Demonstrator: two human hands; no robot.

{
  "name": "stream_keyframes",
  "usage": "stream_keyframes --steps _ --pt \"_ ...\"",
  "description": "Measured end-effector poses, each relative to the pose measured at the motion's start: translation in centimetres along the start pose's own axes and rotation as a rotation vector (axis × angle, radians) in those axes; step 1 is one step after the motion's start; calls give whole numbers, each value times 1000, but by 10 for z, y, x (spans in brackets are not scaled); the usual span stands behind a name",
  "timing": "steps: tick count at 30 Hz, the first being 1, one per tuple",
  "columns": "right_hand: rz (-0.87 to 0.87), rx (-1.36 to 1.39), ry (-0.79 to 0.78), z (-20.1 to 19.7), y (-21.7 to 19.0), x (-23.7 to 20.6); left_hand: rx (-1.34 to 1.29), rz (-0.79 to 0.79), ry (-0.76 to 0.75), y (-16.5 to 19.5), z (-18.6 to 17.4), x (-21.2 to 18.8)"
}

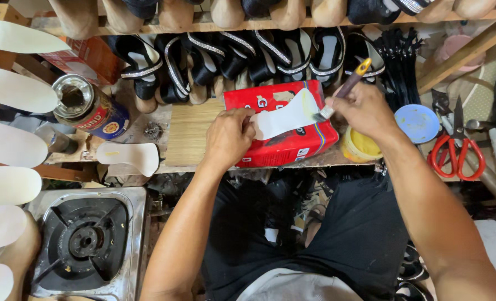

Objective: The person applies yellow glue to white shoe insoles using a brush. They repeatedly dip the brush into a container of glue and spread it evenly across each insole, then place the treated insoles on a nearby rack.

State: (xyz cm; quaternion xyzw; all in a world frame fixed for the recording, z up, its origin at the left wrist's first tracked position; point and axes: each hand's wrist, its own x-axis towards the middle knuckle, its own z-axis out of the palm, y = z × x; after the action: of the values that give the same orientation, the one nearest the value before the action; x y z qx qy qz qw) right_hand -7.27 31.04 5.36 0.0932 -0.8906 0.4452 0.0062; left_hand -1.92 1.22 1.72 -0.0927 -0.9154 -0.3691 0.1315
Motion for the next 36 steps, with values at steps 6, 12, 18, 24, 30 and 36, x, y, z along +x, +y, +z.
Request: stream_keyframes --steps 6,12,18,24,30,36 --pt "-164 25 213 18 -12 19 11 3 2 0 0 1" --pt "-104 36 -64 14 -7 21 -4 42 30 -1 0 0" --pt "-2 -94 -303 -18 2 7 -22 16 18 -2 1 0" --pt "-121 -33 64 1 5 11 -23 30 26 -2 2 0" --pt "47 -175 -158 -3 -2 -5 -18 50 29 -3 -1 0" --pt "-14 -134 119 4 -9 -2 -25 15 23 -1 1 0"
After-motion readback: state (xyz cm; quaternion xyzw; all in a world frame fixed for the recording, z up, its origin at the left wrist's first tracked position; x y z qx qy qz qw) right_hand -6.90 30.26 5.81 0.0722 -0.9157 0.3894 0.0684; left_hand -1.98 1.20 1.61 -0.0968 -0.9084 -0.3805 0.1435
